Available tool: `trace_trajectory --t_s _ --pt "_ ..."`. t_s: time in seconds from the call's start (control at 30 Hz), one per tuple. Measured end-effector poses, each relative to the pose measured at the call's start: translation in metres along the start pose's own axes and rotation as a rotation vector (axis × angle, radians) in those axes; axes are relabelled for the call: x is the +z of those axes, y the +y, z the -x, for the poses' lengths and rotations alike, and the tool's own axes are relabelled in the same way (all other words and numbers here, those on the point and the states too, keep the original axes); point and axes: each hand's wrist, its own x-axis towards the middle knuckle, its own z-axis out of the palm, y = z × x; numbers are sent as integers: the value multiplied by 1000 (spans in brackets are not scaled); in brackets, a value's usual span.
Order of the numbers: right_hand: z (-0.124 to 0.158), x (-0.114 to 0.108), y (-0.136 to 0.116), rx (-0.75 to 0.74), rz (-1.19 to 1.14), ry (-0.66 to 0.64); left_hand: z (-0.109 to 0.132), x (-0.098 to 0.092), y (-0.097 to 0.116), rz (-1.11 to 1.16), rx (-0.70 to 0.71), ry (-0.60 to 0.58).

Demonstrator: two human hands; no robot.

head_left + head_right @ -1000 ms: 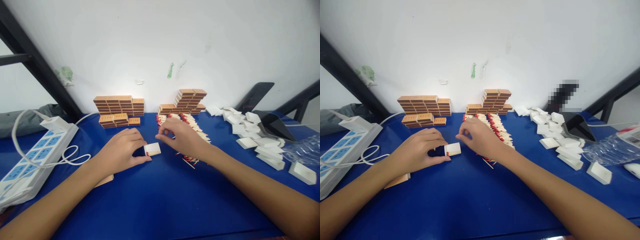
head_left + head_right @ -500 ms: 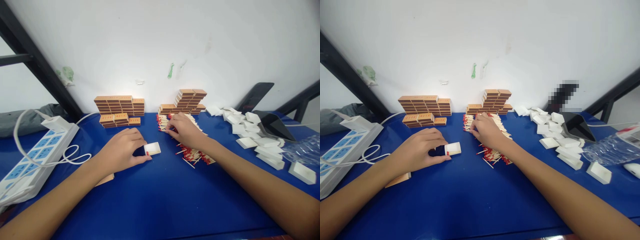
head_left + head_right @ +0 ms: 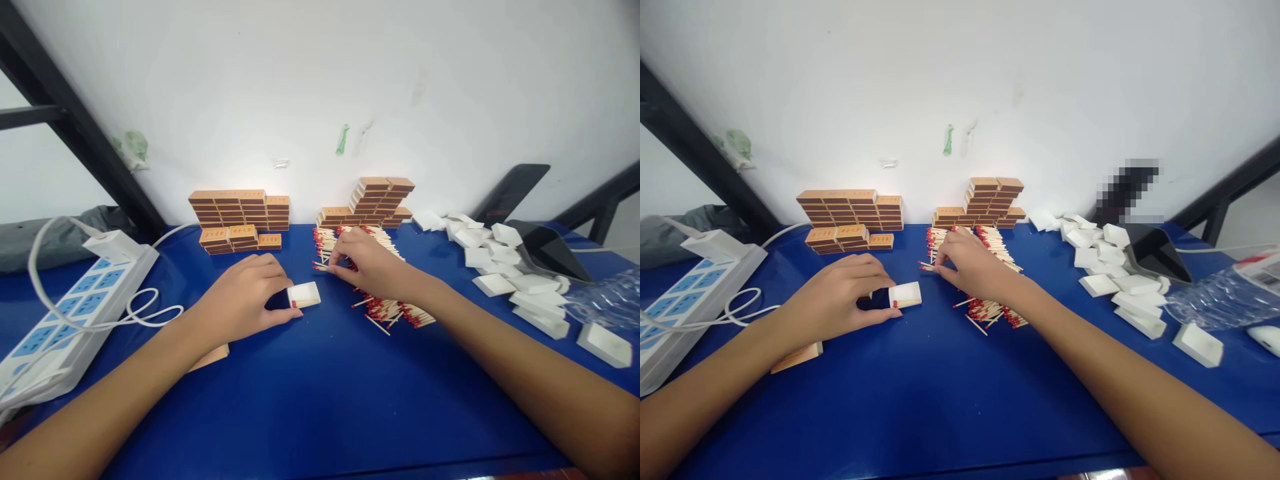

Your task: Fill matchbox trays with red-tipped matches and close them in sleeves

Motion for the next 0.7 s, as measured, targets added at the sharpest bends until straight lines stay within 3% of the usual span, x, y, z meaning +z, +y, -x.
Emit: trace_trajectory --t_s 0.7 --pt "4 -9 -3 -8 -21 -102 -1 -1 0 -21 0 -17"
